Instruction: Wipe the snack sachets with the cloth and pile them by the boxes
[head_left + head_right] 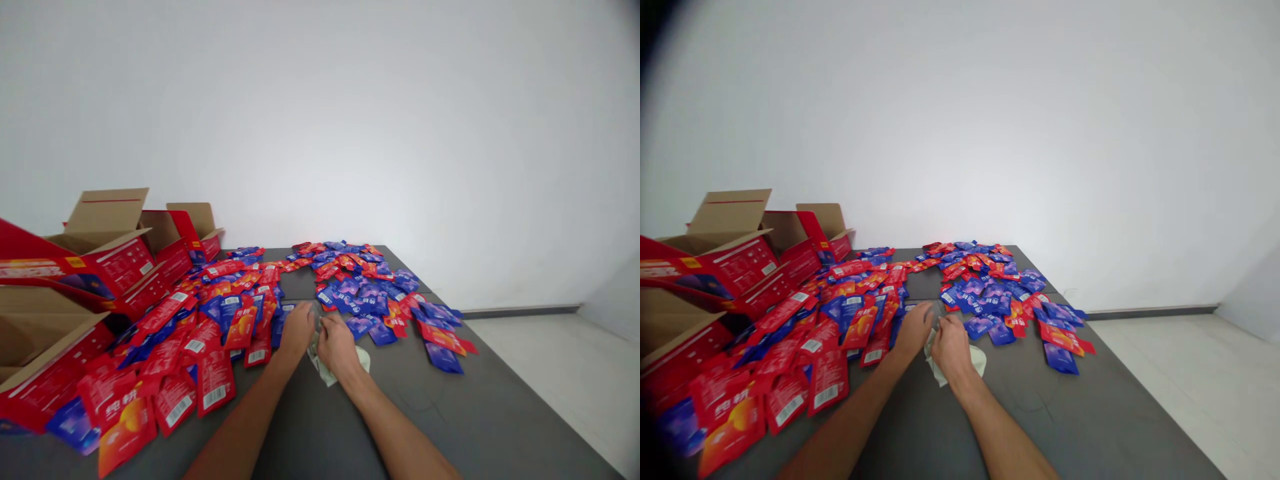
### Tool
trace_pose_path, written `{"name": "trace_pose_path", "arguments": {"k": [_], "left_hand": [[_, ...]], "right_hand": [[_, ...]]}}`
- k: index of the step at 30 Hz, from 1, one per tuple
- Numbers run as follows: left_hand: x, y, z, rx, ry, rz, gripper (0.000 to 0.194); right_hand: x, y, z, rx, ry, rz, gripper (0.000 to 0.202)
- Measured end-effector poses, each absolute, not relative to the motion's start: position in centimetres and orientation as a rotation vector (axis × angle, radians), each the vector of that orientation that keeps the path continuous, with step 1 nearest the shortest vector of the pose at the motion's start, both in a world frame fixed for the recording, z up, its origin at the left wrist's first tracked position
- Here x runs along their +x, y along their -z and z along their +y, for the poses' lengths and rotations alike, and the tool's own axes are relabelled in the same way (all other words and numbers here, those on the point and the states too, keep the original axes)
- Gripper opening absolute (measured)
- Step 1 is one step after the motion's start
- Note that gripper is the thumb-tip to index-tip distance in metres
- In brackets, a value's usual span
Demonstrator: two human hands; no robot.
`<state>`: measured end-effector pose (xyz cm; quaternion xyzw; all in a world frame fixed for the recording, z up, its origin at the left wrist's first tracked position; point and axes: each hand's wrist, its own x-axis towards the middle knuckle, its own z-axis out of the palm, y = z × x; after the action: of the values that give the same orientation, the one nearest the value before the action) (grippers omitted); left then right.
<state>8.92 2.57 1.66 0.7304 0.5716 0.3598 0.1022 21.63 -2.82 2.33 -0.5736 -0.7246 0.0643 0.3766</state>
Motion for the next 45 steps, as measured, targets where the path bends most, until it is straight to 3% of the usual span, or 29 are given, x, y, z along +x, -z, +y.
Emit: {"name": "trace_pose_path", "arguments": {"k": [9,14,20,24,31,35,40,45], "left_hand": [[13.6,-2.4,9.4,1.841,-1.036,1.705,0.025],[13.7,-1.7,10.2,1.563,-1.12,1.666,0.032],[12.6,-1.8,7.6,1.179,-1.121,1.431,0.029],[10.5,-2.4,3.9,1.066,-1.141,1.229,0.042],[6.8,-3.6,-1.1,0.892,-1.2,0.791,0.042],[7.2,-3.2,-1.9,0.803,-1.323,0.792,0.021],[8.1,-1.5,-1.2,0.862,-1.49,0.817,0.036],[8.1,-1.1,-1.3,1.014,-1.51,0.892,0.031]], "right_hand": [[22.6,-1.7,-2.2,-1.459,-0.173,-1.774,0.024],[22.6,-1.7,-2.2,-1.438,-0.174,-1.77,0.024],[22.8,-2.2,-2.2,-1.398,-0.179,-1.722,0.03],[23.0,-2.6,-2.0,-1.293,-0.145,-1.671,0.035],[22.1,-2.7,-2.5,-1.044,-0.17,-1.769,0.034],[21.7,-2.5,-2.7,-0.964,-0.19,-1.849,0.033],[21.4,-2.0,-2.5,-0.974,-0.147,-1.905,0.032],[21.2,-1.6,-2.4,-0.956,-0.125,-1.938,0.032]]}}
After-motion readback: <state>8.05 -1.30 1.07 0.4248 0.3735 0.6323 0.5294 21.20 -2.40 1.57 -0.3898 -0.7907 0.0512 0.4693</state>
